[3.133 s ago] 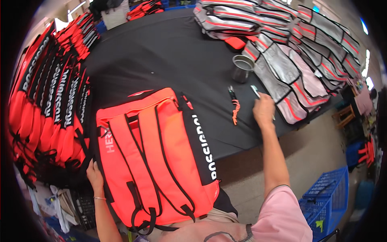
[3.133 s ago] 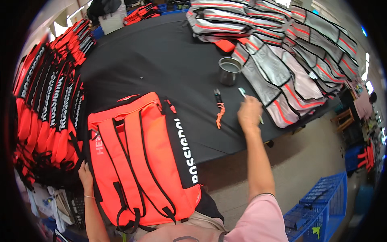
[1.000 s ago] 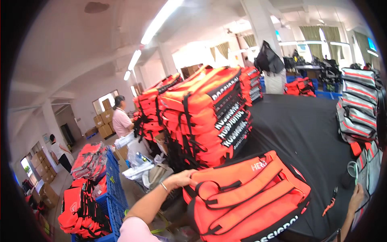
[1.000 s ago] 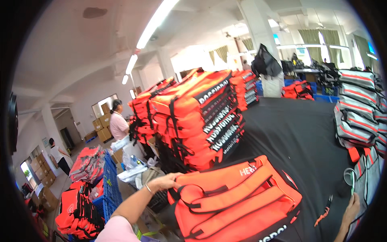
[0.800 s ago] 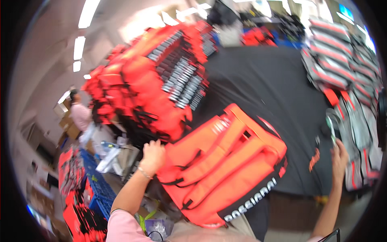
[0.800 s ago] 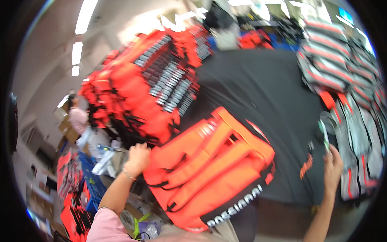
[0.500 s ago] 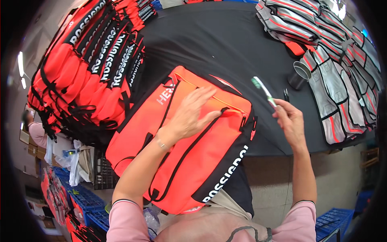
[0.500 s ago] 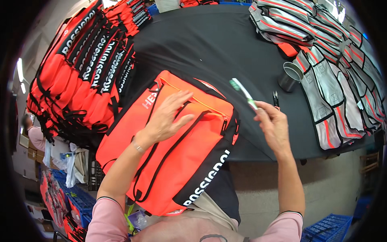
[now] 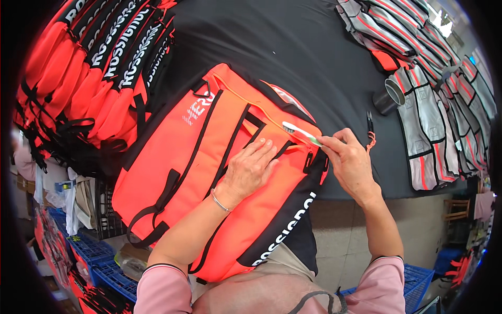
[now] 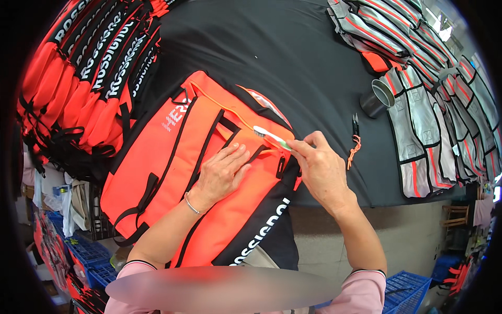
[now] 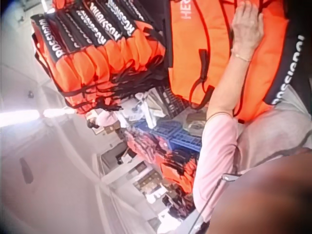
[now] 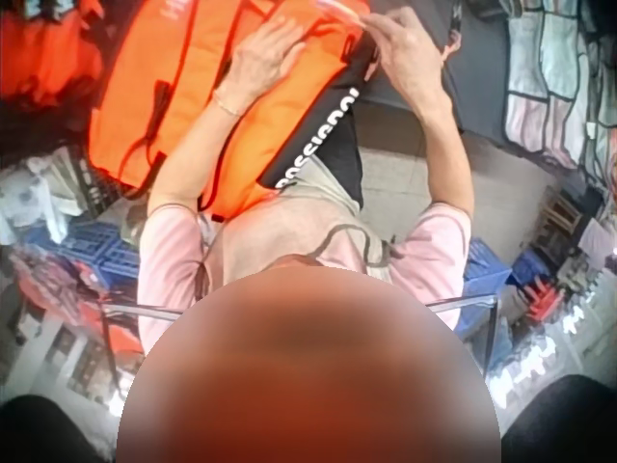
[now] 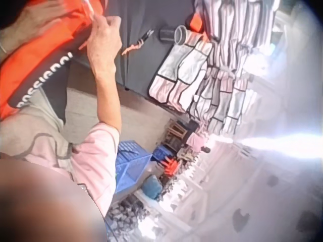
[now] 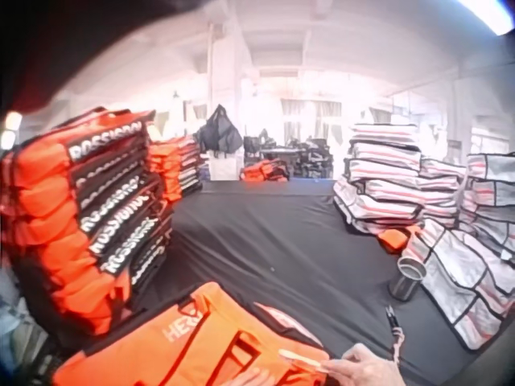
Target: Inspecting and cleaning loose threads on backpacks and garment bags in a factory setting.
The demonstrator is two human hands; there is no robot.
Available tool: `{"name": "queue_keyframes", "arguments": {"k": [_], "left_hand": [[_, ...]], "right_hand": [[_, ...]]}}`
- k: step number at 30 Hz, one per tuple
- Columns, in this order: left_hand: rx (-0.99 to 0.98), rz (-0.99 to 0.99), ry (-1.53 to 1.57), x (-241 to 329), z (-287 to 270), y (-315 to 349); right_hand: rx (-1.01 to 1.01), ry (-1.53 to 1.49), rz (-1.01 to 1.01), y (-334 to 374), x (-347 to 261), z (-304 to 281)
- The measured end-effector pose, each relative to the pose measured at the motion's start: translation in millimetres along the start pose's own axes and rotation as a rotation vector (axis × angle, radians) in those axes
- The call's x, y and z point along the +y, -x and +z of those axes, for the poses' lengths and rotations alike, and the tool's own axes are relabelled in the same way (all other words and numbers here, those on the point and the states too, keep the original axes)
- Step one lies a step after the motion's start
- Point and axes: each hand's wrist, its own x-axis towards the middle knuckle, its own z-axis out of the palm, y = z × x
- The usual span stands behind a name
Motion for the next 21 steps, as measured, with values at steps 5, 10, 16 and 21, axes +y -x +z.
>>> {"name": "queue_keyframes", "arguments": {"k": [5,10,16,21], "left_hand": [[0.037,-0.003,0.001,0.9,-0.1,-0.3],[0.058,-0.017,0.029,4.0,0.6,-1.1],[0.060,-0.060,0.041,3.2,-0.5,0.0],[0.056,-0.069,0.065,1.4,-0.1,0.1]], "right_hand": [[-0.107,0.193,-0.076,-31.4,-1.0,22.9],[-0.277,0.353,-0.116,-54.1,-10.7,39.4],[-0.436,0.467,-0.327,-48.2,-3.6,9.5],[-0.471,0.559,-0.380,-28.4,-9.7,-23.4]]}}
